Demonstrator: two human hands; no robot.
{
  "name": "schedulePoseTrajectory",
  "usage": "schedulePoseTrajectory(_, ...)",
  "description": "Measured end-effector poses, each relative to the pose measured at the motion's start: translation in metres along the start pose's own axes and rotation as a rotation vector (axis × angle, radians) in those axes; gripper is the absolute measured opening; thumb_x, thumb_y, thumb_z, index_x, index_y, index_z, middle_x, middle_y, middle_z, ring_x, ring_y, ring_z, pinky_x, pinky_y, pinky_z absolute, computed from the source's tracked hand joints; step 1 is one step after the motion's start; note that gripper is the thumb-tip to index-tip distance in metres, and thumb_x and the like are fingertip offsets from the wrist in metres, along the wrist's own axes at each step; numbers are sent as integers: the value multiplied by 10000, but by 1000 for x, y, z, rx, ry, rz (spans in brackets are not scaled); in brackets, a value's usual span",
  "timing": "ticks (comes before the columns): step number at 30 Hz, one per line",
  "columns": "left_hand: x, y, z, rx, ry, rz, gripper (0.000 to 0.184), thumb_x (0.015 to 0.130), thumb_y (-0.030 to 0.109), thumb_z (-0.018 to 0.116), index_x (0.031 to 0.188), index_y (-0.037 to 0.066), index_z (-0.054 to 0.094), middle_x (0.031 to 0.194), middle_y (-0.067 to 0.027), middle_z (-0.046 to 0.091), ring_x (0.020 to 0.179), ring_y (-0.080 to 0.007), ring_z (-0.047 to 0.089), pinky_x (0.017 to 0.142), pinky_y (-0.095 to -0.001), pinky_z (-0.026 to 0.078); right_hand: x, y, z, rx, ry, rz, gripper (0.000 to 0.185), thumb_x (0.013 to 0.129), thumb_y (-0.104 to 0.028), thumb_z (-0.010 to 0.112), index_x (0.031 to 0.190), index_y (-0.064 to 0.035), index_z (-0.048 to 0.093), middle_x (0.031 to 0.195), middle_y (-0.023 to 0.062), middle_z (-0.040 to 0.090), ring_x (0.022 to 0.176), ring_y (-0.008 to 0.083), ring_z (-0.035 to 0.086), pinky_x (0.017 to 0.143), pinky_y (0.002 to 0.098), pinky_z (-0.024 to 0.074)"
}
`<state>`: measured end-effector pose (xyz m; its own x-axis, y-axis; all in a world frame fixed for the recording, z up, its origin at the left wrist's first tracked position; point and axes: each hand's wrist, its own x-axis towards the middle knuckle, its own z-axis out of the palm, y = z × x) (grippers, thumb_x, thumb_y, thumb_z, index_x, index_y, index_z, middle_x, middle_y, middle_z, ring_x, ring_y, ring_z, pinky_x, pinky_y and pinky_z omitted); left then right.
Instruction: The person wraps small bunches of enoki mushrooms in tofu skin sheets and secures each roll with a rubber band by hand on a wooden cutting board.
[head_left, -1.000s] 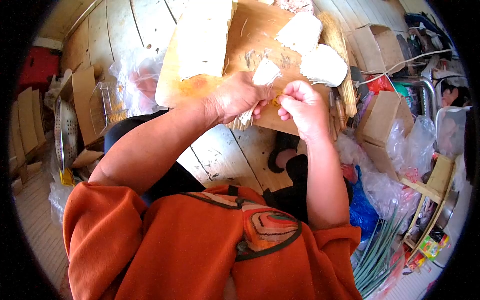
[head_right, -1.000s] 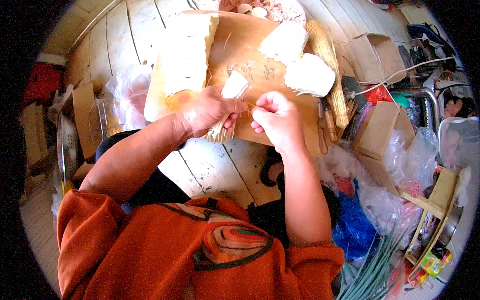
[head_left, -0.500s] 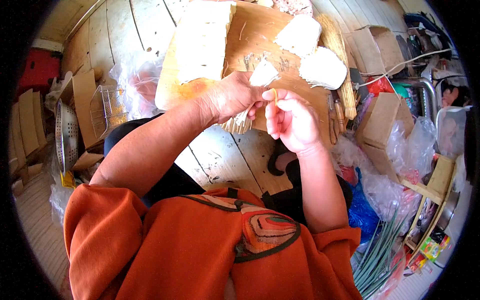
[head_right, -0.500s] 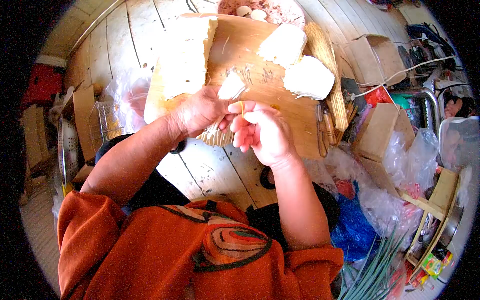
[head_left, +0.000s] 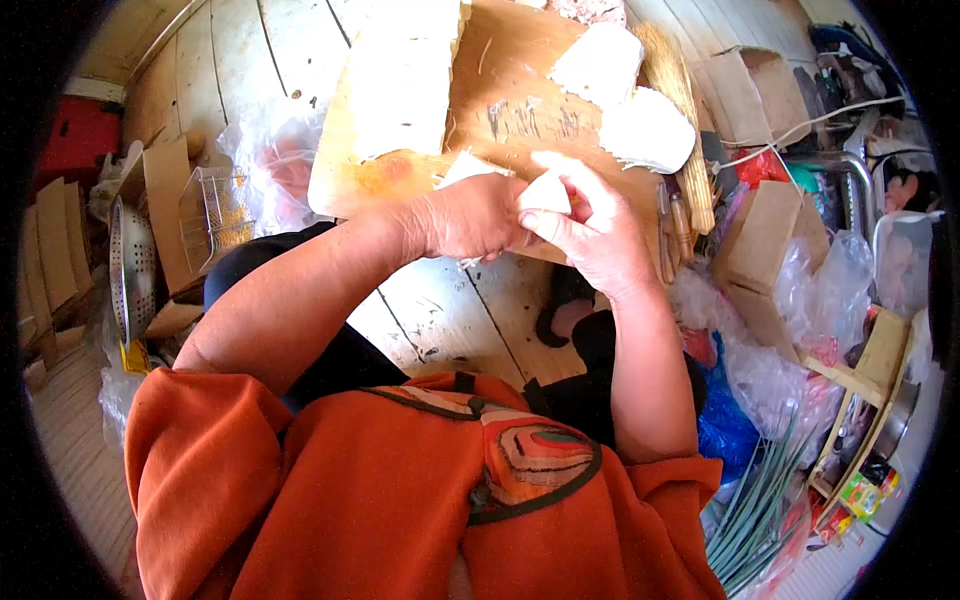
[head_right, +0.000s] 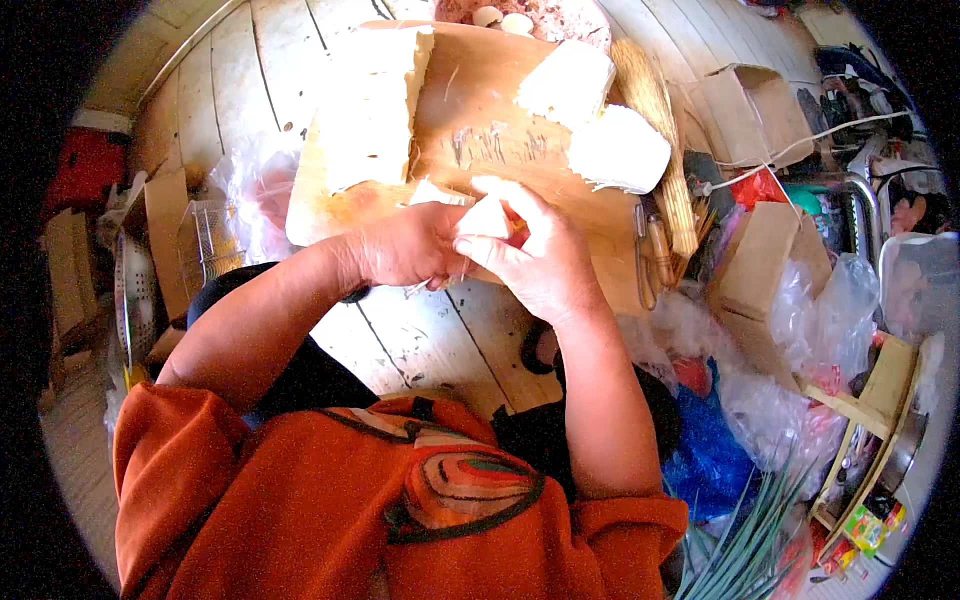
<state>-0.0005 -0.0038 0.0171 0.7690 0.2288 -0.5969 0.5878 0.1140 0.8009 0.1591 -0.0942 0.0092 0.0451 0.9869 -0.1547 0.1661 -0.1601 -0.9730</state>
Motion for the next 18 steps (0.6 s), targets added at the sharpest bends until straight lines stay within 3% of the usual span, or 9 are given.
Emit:
schedulePoseTrajectory(2,-15,21,-1,118,-25,70,341,851,186,653,1164,84,563,756,-17,601,595,-73,526,532,-234,449,-3,-5,-2,-45,-30,-32,439,807,-70,707,1206,-25,531,931,29,621,757,65,579,548,197,449)
schedulePoseTrajectory(5,-14,17,1,83,-37,86,357,816,185,687,1134,73,571,776,-51,618,669,-110,574,612,-271,487,-4,-15,-6,-50,-95,162,348,794,-75,708,1108,-20,565,896,18,609,724,57,563,565,202,457)
schedulePoseTrajectory(7,-8,11,4,168,58,139,443,758,190,742,1130,41,552,872,-104,647,798,-168,617,738,-315,507,-3,-15,-9,51,-116,174,298,778,-95,711,1032,-26,572,851,7,593,696,48,544,557,198,450)
schedulePoseTrajectory(11,-10,13,8,196,192,131,590,699,181,788,1178,5,490,1008,-146,648,949,-204,620,856,-329,494,-4,-20,-3,90,-116,197,269,770,-116,715,976,-31,565,834,13,598,666,52,544,526,194,436)
schedulePoseTrajectory(13,-8,10,8,215,181,131,701,664,160,808,1222,-17,424,1080,-154,632,993,-221,619,883,-324,497,-5,-26,0,146,-114,280,265,742,-125,735,929,-24,578,798,8,622,720,79,571,632,241,487)
schedulePoseTrajectory(18,-14,10,7,157,125,200,716,658,150,808,1233,-3,412,1082,-159,631,1012,-246,619,899,-338,496,-4,-25,-1,189,-189,352,398,753,-168,740,1064,-19,541,844,40,644,713,81,586,538,229,472)
